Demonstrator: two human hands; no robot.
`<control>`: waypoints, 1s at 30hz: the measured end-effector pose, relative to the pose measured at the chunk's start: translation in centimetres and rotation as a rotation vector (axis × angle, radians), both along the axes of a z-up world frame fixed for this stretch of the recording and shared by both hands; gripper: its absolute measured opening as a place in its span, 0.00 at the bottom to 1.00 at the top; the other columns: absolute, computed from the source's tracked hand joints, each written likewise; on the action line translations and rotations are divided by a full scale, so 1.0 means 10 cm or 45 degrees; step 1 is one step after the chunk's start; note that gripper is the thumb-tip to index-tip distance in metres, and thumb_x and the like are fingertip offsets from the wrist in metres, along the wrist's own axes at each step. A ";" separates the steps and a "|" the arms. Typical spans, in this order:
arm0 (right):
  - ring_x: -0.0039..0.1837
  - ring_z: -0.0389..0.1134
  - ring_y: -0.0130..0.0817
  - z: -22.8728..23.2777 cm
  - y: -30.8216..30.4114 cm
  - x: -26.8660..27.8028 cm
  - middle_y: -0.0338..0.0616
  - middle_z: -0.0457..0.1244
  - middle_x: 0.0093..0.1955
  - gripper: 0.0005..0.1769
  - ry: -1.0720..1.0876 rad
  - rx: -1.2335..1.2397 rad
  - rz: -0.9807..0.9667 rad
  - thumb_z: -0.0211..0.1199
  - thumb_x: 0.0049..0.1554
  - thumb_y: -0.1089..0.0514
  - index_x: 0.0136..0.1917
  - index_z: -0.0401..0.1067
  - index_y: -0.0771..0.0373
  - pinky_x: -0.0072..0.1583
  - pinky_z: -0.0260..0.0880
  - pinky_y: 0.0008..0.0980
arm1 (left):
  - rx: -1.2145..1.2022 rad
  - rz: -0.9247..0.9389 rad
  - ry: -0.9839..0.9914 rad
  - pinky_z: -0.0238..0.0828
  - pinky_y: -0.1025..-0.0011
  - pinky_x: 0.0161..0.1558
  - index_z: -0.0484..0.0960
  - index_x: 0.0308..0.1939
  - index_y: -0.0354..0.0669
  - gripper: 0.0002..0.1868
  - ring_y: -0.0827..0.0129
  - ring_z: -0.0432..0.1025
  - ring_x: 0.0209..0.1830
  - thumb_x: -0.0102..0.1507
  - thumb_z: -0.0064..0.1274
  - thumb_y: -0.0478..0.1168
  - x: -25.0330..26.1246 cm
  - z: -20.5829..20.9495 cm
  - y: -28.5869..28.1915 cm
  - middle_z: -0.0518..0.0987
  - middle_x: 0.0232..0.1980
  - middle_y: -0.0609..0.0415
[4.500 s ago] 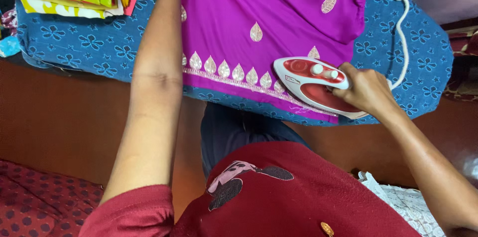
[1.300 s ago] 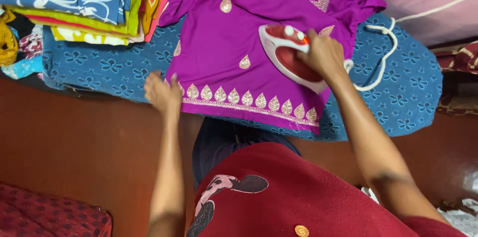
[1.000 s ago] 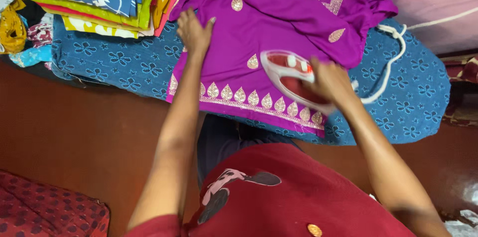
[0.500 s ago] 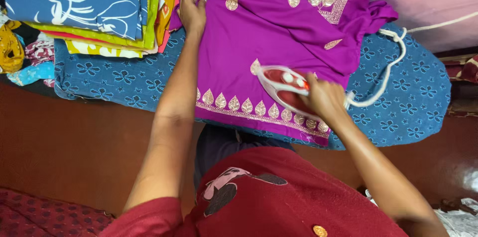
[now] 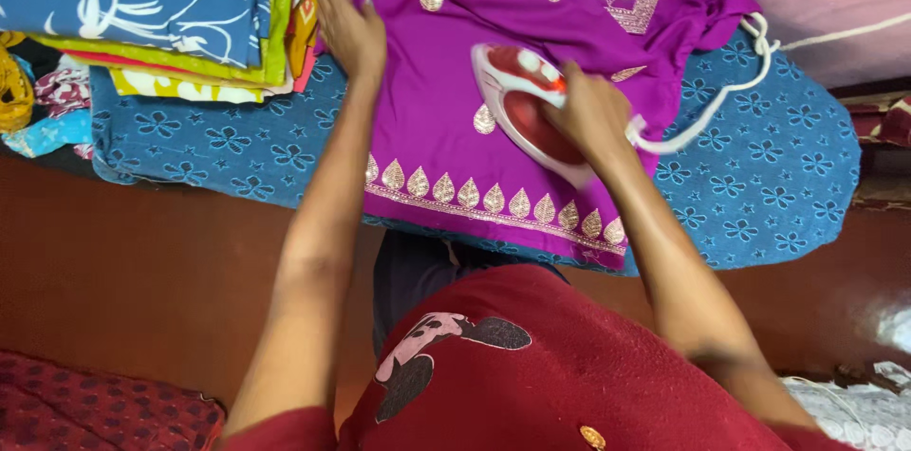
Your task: The person irons a purple garment with gold embroidery on a blue patterned ironing board, using a red and white iron. After ironing both sides, the person folds the garment neatly and places it on a stack of other folded clothes. Finally, the person picks up a white cloth from a nearby chair.
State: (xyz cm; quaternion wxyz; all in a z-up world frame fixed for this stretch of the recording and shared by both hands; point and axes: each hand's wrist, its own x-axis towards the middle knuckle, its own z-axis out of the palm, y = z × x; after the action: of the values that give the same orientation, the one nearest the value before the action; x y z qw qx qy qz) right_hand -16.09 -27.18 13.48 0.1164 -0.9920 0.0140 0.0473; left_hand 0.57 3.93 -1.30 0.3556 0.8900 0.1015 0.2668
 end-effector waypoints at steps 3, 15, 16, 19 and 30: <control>0.48 0.72 0.65 0.03 -0.63 -0.82 0.65 0.69 0.43 0.34 0.126 -0.052 -0.280 0.71 0.50 0.45 0.66 0.70 0.62 0.49 0.70 0.59 | 0.192 -0.061 0.046 0.56 0.52 0.64 0.71 0.60 0.38 0.21 0.51 0.63 0.67 0.65 0.56 0.40 -0.78 0.31 -0.40 0.71 0.62 0.44; 0.47 0.75 0.51 0.08 -2.70 -2.01 0.63 0.72 0.47 0.26 0.019 0.155 -1.142 0.72 0.53 0.49 0.61 0.78 0.64 0.56 0.72 0.49 | 0.573 -0.650 0.411 0.23 0.38 0.76 0.56 0.78 0.35 0.35 0.57 0.45 0.83 0.72 0.37 0.51 -2.21 0.06 -1.41 0.53 0.82 0.43; 0.46 0.74 0.48 0.10 -2.79 -1.96 0.62 0.72 0.47 0.23 -0.082 0.211 -1.156 0.70 0.56 0.52 0.61 0.78 0.66 0.55 0.73 0.47 | 0.642 -0.648 0.440 0.22 0.38 0.75 0.55 0.78 0.35 0.36 0.57 0.44 0.83 0.72 0.35 0.53 -2.22 0.06 -1.38 0.52 0.82 0.43; 0.48 0.73 0.42 -0.15 -3.07 -1.79 0.59 0.71 0.52 0.21 -0.667 0.614 -1.030 0.67 0.59 0.59 0.63 0.74 0.71 0.53 0.74 0.41 | 0.693 -0.631 0.491 0.23 0.40 0.78 0.55 0.80 0.39 0.35 0.58 0.43 0.84 0.73 0.32 0.55 -2.23 0.05 -1.41 0.52 0.83 0.46; 0.60 0.74 0.43 -1.86 -3.15 -1.44 0.57 0.69 0.62 0.26 -1.488 0.759 -1.238 0.68 0.58 0.64 0.66 0.66 0.76 0.64 0.72 0.40 | 0.651 -0.581 0.453 0.24 0.43 0.78 0.57 0.79 0.42 0.35 0.58 0.44 0.83 0.72 0.35 0.55 -2.28 0.07 -1.45 0.54 0.82 0.48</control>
State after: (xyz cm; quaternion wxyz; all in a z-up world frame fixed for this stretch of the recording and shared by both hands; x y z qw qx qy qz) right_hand -30.44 -58.73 -5.16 0.3715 -0.6670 0.3667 -0.5317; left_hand -22.27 -10.62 -0.61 0.1493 0.9820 -0.1089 0.0390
